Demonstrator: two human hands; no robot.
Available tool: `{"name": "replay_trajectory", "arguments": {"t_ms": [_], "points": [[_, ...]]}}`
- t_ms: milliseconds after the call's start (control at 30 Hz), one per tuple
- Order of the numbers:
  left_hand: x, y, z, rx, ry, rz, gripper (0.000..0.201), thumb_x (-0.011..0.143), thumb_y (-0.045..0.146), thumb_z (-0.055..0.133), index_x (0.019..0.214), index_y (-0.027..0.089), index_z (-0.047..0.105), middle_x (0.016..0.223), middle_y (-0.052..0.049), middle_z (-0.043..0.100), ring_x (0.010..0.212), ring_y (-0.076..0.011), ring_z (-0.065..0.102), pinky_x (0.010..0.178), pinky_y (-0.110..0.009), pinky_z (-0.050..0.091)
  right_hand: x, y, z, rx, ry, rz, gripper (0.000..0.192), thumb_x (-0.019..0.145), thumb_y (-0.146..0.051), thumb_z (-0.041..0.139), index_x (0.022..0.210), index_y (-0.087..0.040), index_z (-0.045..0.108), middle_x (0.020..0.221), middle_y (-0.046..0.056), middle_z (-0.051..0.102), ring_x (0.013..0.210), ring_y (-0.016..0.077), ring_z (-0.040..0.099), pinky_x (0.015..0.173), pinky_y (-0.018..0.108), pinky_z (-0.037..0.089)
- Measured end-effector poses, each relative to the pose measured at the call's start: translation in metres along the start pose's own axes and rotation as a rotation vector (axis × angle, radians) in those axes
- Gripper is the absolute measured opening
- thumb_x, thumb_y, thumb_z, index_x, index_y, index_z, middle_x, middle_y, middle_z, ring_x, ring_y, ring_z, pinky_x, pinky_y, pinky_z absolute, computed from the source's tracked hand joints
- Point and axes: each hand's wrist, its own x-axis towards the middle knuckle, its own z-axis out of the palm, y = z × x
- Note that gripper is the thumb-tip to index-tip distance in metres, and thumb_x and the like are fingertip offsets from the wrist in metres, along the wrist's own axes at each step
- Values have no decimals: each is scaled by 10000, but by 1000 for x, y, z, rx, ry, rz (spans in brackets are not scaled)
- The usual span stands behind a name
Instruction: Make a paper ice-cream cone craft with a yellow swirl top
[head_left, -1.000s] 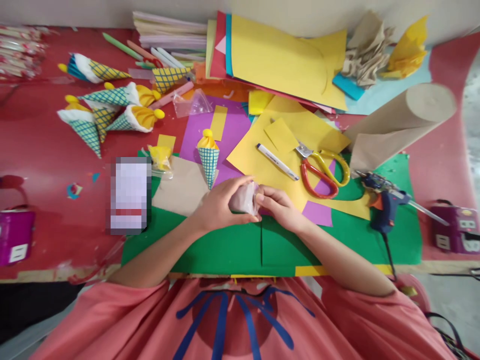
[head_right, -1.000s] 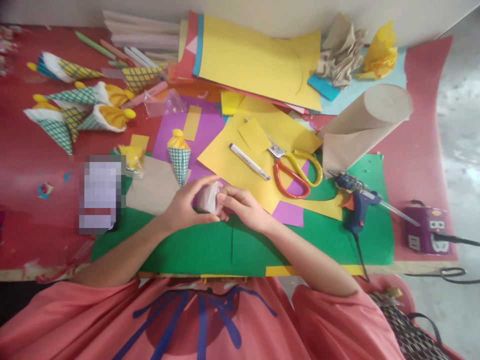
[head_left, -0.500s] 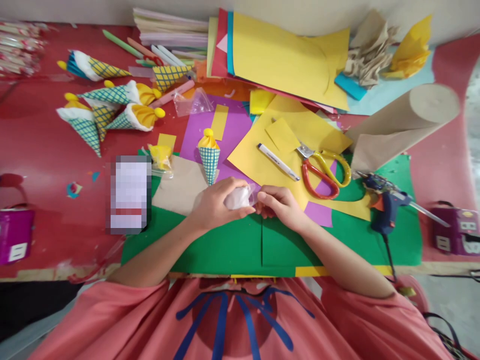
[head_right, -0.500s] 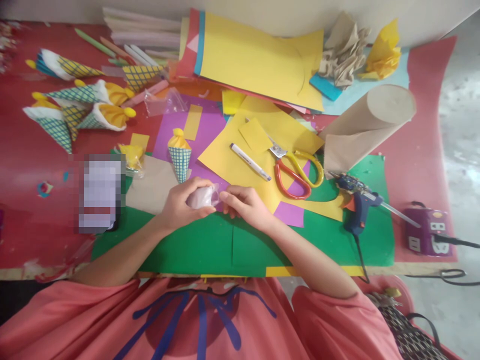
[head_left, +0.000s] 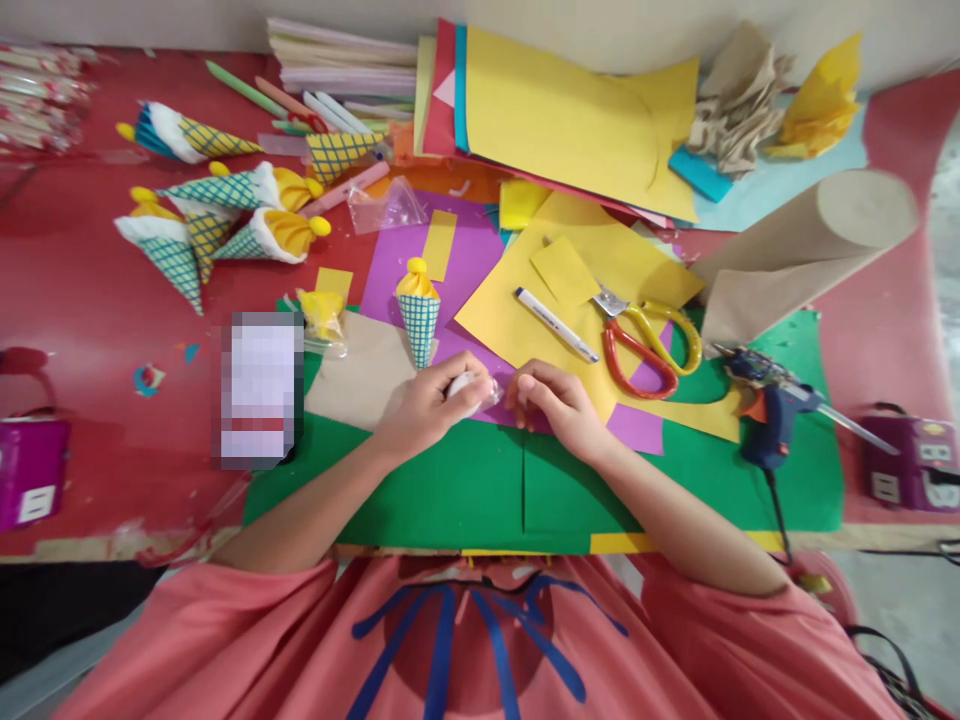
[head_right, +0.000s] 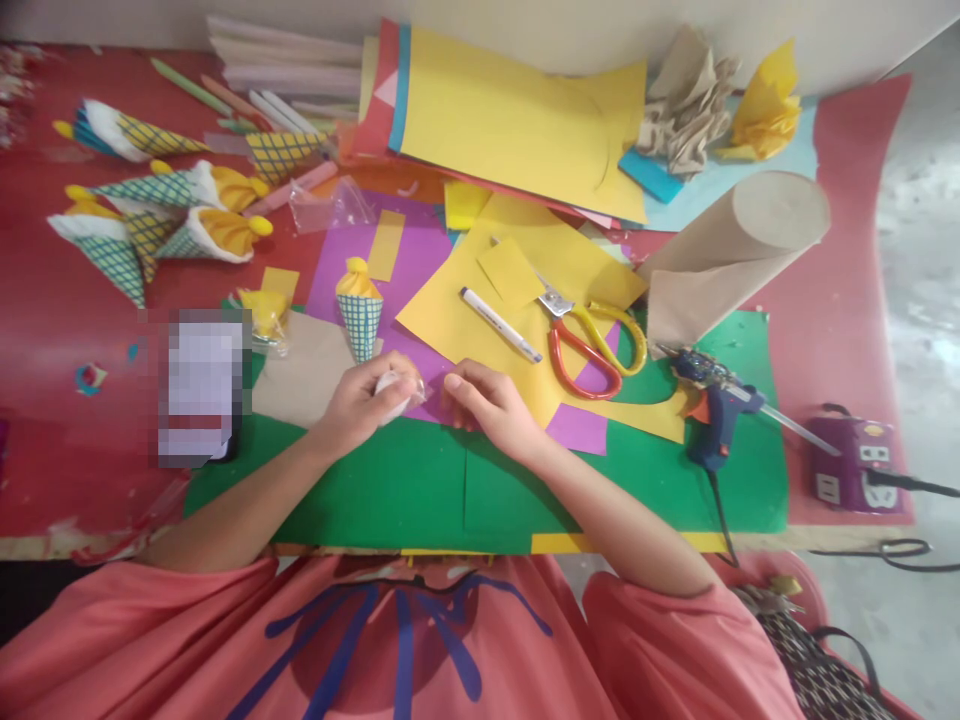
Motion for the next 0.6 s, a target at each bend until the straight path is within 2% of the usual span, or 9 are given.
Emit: {"name": "replay_trajectory", "arguments": {"t_ms": [67, 133, 233, 300, 400, 500, 600], "points": [[-1, -3, -1, 24, -63, 12, 400, 769, 535, 680, 980, 214, 564, 863, -10, 636, 737, -134, 602, 632, -222, 463, 0, 0, 0, 29, 17, -35, 297, 889, -481, 579, 883, -184, 580, 658, -30, 574, 534, 89, 557, 501, 208, 456], [-1, -5, -1, 45, -106, 22, 635, 651, 529, 787, 1143, 245, 503, 995, -37, 656, 867, -184, 647, 698, -252, 497, 0, 0, 0, 46, -7, -49, 262, 878, -443, 611, 915, -187, 573, 713, -24, 586, 562, 84, 561, 530, 208, 472], [-1, -4, 2, 86, -154, 24, 795, 611, 548, 807, 1244, 263, 419, 1015, -49, 670, 885, -211, 671, 702, -279, 514, 0, 1, 0, 40, -78, -35, 246, 847, -407, 660, 894, -182, 571, 751, -18, 588, 591, 79, 552, 548, 203, 471], [0, 0, 3, 118, -187, 34, 790, 628, 583, 781, 1245, 250, 416, 1040, -58, 672, 893, -217, 676, 701, -285, 519, 0, 1, 0, 15, -90, -27, 248, 836, -403, 673, 881, -182, 571, 727, -25, 575, 581, 76, 529, 541, 199, 458], [2, 7, 2, 226, -195, 66, 676, 666, 627, 726, 1156, 218, 504, 1064, -68, 675, 923, -224, 668, 727, -289, 511, -1, 0, 0, -43, -39, -54, 235, 860, -399, 641, 829, -175, 580, 698, -26, 561, 552, 70, 502, 518, 197, 431], [4, 11, 1, 348, -146, 96, 554, 716, 651, 662, 1023, 197, 587, 911, -43, 687, 790, -192, 649, 665, -269, 484, -3, -2, 0, -143, 71, -151, 215, 886, -354, 610, 778, -170, 584, 675, -19, 564, 553, 73, 501, 524, 203, 414], [3, 9, 1, 395, -97, 133, 504, 773, 636, 614, 1004, 188, 614, 862, -33, 688, 738, -168, 635, 638, -253, 475, -4, -3, -1, -292, 159, -250, 196, 901, -306, 583, 756, -174, 581, 654, -12, 582, 562, 83, 518, 539, 212, 420]]}}
